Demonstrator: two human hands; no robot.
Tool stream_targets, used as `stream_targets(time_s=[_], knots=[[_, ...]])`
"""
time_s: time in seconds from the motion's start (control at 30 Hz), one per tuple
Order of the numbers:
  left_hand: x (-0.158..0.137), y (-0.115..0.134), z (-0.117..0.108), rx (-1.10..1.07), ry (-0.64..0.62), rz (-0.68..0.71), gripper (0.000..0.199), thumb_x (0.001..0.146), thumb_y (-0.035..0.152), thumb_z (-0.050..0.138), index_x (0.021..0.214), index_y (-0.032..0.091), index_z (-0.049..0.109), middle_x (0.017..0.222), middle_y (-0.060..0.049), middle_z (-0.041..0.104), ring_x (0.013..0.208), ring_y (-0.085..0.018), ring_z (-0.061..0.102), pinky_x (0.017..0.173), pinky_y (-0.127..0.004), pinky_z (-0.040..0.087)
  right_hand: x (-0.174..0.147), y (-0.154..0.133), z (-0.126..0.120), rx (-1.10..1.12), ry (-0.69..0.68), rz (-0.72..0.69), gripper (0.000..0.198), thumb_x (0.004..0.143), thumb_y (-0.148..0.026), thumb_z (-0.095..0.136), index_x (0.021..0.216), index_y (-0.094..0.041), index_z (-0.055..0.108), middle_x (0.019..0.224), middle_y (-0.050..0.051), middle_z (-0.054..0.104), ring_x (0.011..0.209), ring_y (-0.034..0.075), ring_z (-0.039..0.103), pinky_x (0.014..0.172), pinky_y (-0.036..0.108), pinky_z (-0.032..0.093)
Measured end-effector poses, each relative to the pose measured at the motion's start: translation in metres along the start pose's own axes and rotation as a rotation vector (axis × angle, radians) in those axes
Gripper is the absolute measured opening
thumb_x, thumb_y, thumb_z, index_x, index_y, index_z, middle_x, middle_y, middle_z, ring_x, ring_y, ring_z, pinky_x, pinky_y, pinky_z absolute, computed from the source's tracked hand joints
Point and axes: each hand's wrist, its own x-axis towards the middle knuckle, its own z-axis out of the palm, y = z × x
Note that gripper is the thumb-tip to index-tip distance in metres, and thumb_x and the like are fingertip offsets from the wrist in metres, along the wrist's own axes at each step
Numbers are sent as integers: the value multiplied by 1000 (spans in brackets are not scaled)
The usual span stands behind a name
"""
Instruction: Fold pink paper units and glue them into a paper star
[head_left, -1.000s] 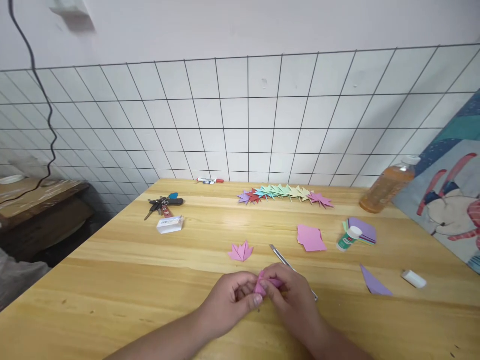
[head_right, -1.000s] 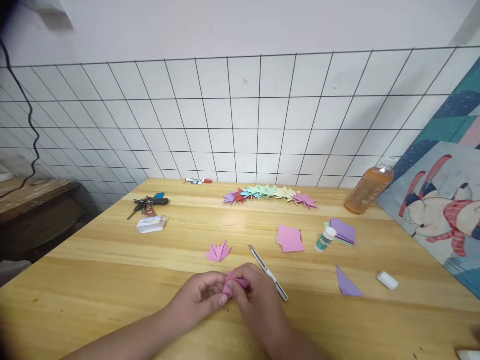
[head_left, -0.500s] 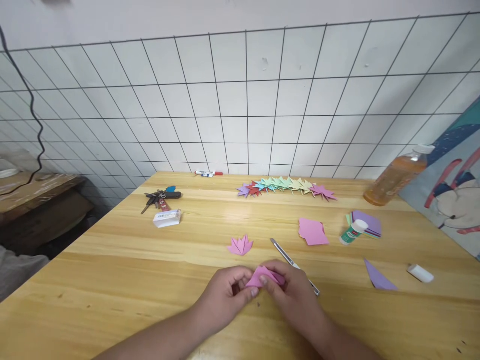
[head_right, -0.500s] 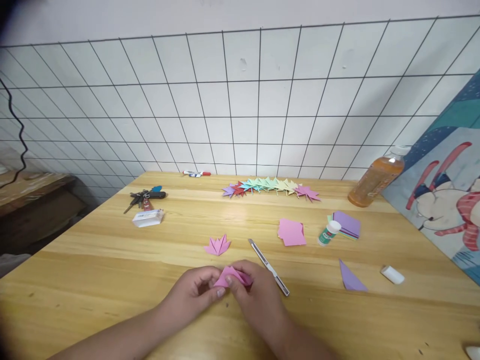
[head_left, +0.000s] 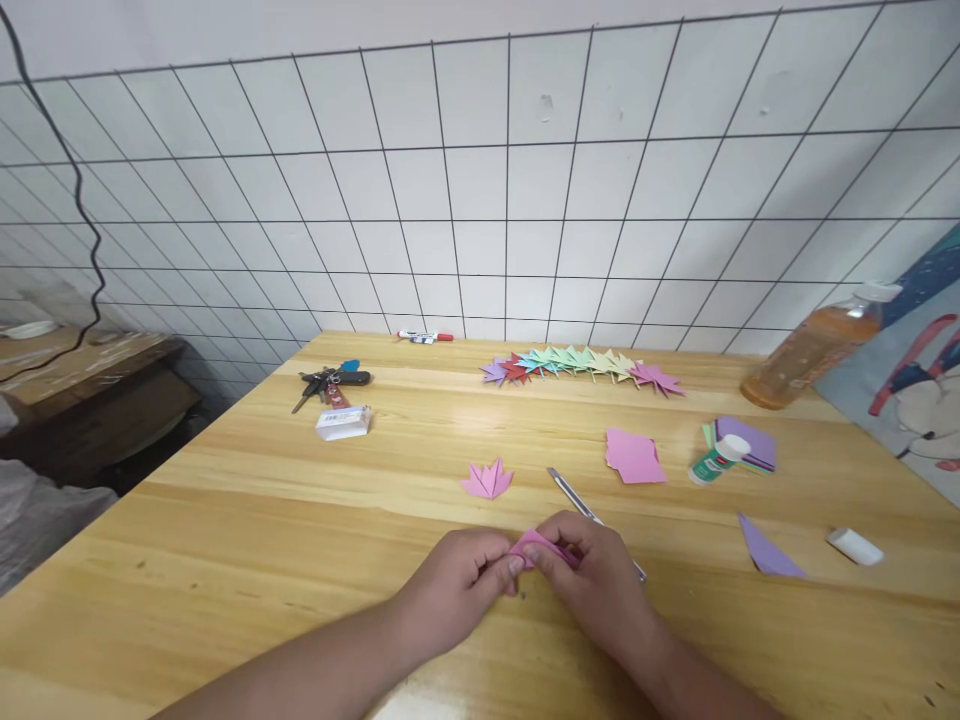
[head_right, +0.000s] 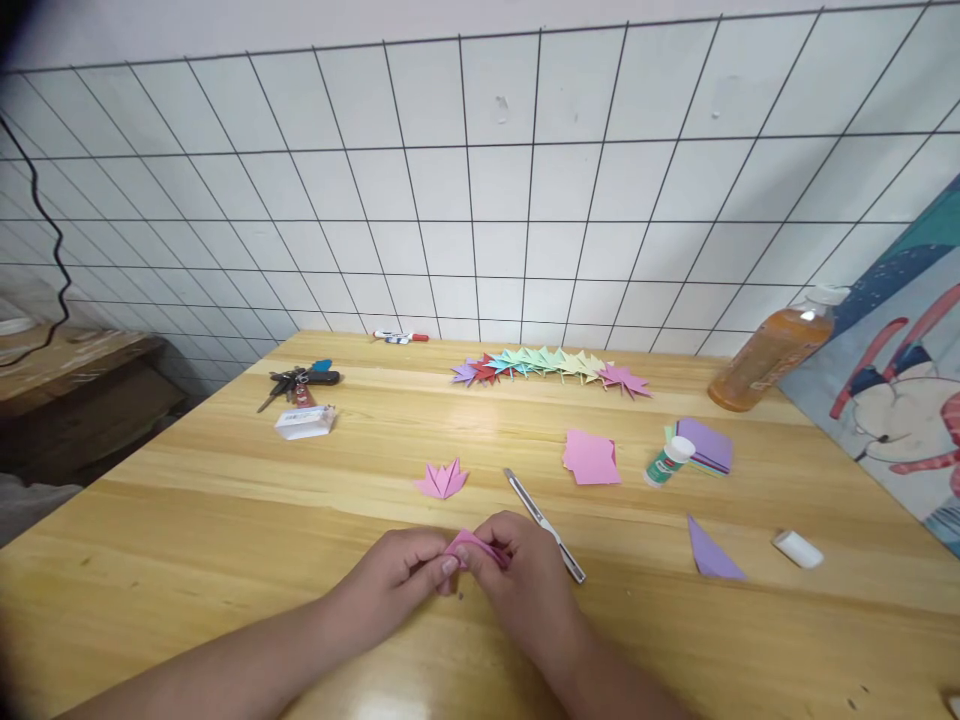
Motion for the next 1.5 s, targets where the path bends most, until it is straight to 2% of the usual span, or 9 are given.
stream_targets(time_s=[0.13, 0.5, 0.87, 1.17, 1.33, 1.5], knots=[[0, 0, 1, -4, -1, -15, 35, 88, 34, 40, 65, 14, 57, 62, 2, 55, 61, -9, 49, 58, -18, 35, 1, 1, 0, 3, 5, 7, 24, 80, -36, 54, 67, -18, 63, 66, 1, 60, 61, 13, 51, 55, 23, 37], [0, 1, 0, -102, 3, -23, 33, 89, 34, 39, 70, 14, 59, 63, 2, 56, 62, -9, 52, 61, -18, 39, -1, -2, -2, 97, -32, -92, 26, 86, -35, 47, 75, -21, 66, 71, 1, 64, 68, 13, 56, 63, 24, 40], [-1, 2, -2, -99, 6, -11, 39, 90, 37, 37, 69, 14, 61, 64, 0, 59, 63, -9, 54, 62, -18, 40, 0, -2, -3, 48, -10, -100, 30, 86, -36, 46, 69, -18, 62, 68, 1, 61, 65, 13, 54, 61, 23, 39], [-3, 5, -3, 84, 3, 41, 38, 91, 35, 34, 69, 16, 59, 65, 2, 58, 65, -10, 53, 62, -18, 37, -1, 1, -1, -6, 33, -58, 33, 86, -38, 45, 66, -18, 62, 64, 1, 59, 61, 13, 51, 57, 23, 37], [-5, 9, -5, 161, -1, 71, 39, 91, 35, 31, 66, 16, 55, 63, 1, 54, 63, -11, 49, 60, -19, 34, -1, -1, -2, -12, 24, -91, 32, 86, -36, 45, 66, -18, 63, 65, 1, 59, 62, 13, 51, 58, 23, 37], [-5, 6, -4, 160, -14, 50, 29, 85, 35, 43, 65, 16, 51, 60, 3, 44, 57, -10, 40, 53, -19, 29, -3, -8, -4, -41, -3, -152, 30, 87, -34, 45, 67, -19, 63, 66, 1, 60, 62, 12, 52, 58, 23, 37]])
